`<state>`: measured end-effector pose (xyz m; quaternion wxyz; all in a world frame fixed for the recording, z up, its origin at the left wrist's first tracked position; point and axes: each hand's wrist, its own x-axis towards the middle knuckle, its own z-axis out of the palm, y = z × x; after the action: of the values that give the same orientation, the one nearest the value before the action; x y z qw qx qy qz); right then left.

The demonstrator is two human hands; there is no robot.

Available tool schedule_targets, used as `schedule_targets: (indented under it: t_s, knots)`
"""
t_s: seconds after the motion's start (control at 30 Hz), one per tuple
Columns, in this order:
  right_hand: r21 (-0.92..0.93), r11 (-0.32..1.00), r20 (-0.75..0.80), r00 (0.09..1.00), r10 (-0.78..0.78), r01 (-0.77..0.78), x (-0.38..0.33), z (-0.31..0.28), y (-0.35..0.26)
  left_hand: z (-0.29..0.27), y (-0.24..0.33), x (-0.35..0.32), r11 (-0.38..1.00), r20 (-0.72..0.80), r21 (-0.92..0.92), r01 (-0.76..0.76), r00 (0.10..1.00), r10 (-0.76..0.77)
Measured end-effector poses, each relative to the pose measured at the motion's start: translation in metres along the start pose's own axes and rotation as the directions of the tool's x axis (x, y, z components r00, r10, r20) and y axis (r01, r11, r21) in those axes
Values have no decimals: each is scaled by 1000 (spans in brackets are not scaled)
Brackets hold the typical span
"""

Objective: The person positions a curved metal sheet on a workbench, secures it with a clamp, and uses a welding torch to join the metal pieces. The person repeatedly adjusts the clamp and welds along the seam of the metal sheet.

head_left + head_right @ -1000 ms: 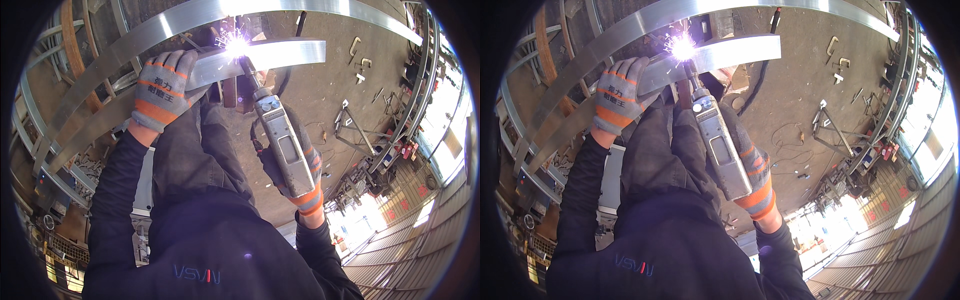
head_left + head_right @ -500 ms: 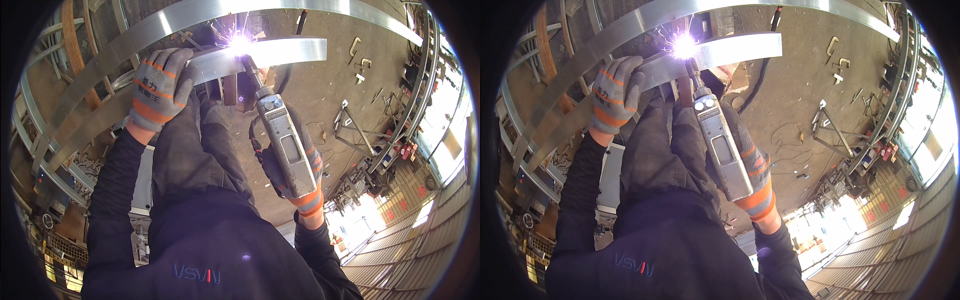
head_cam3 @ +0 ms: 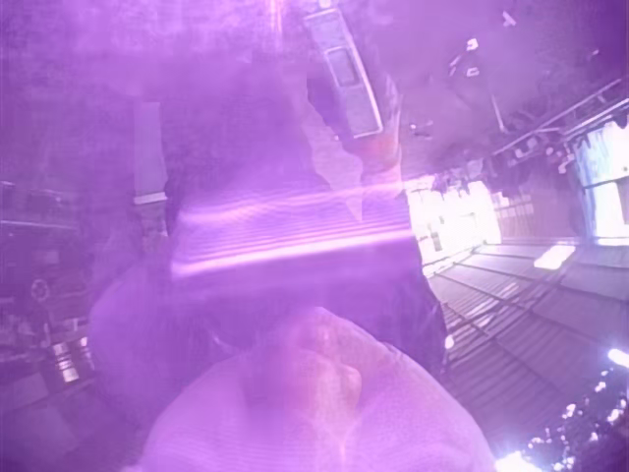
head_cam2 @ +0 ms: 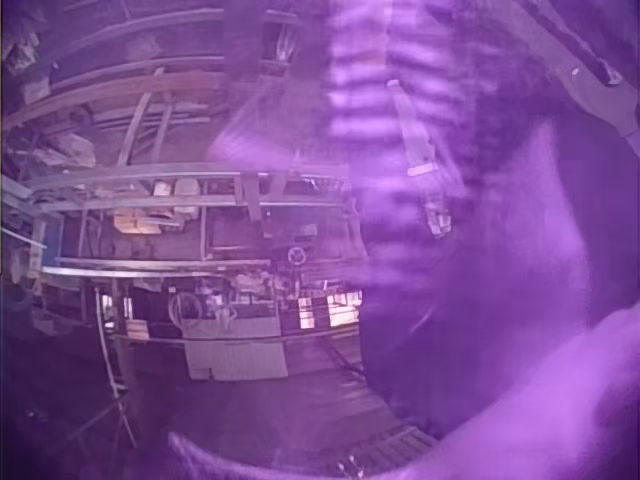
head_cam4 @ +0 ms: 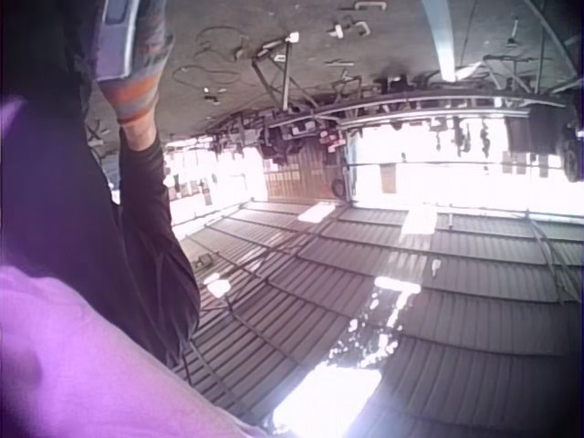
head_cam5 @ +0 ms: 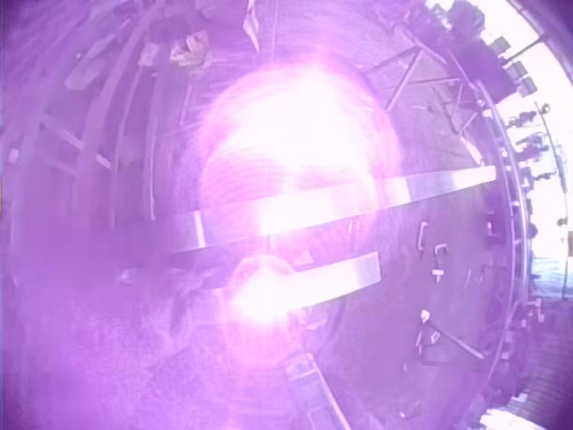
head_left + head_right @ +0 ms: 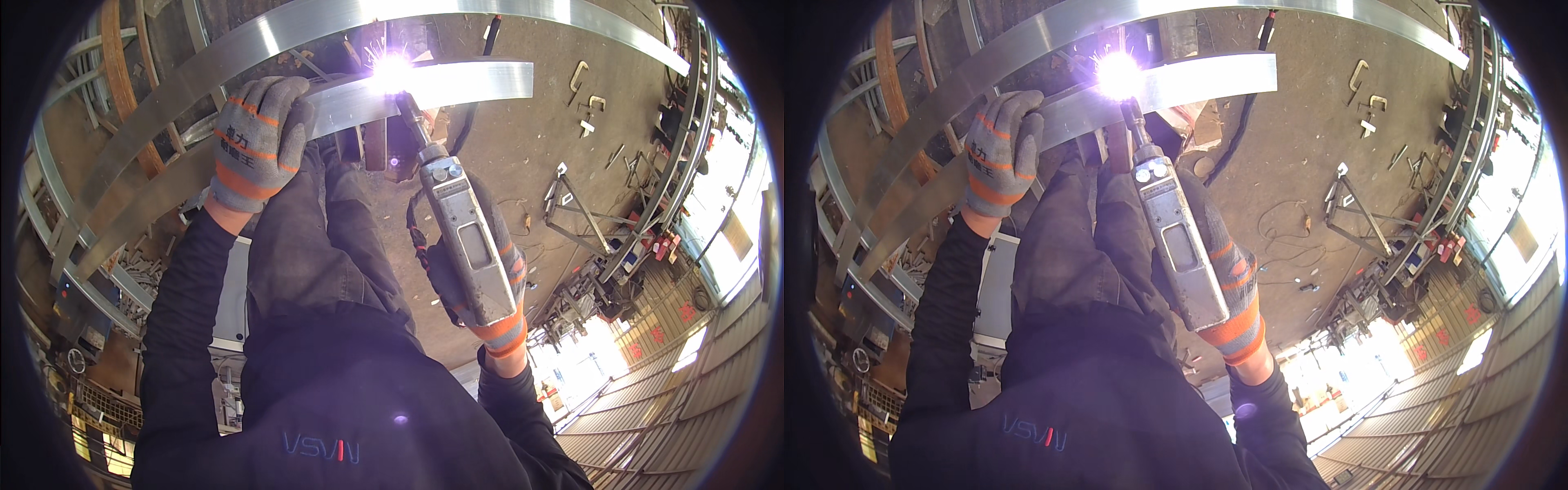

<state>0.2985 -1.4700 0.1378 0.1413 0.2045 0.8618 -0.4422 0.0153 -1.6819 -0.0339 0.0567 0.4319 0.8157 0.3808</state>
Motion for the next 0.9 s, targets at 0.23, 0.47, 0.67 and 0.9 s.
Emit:
schedule_targets:
  t_s: [0.23,0.47,0.67,0.9]
  knots:
    - [168,981,14,995,100,-101,-4,0,-3,0,1,-1,1000,-4,-21,13,1000,-13]
    - [99,990,19,995,94,-96,-12,4,1,2,-2,-2,1000,-16,-23,21,1000,-21]
    - [236,964,-44,989,139,-125,-11,9,-5,2,-4,-3,1000,-13,-11,12,1000,-12]
    - [173,982,-39,996,85,-77,-8,6,-6,3,-4,-3,1000,-28,-15,14,1000,-14]
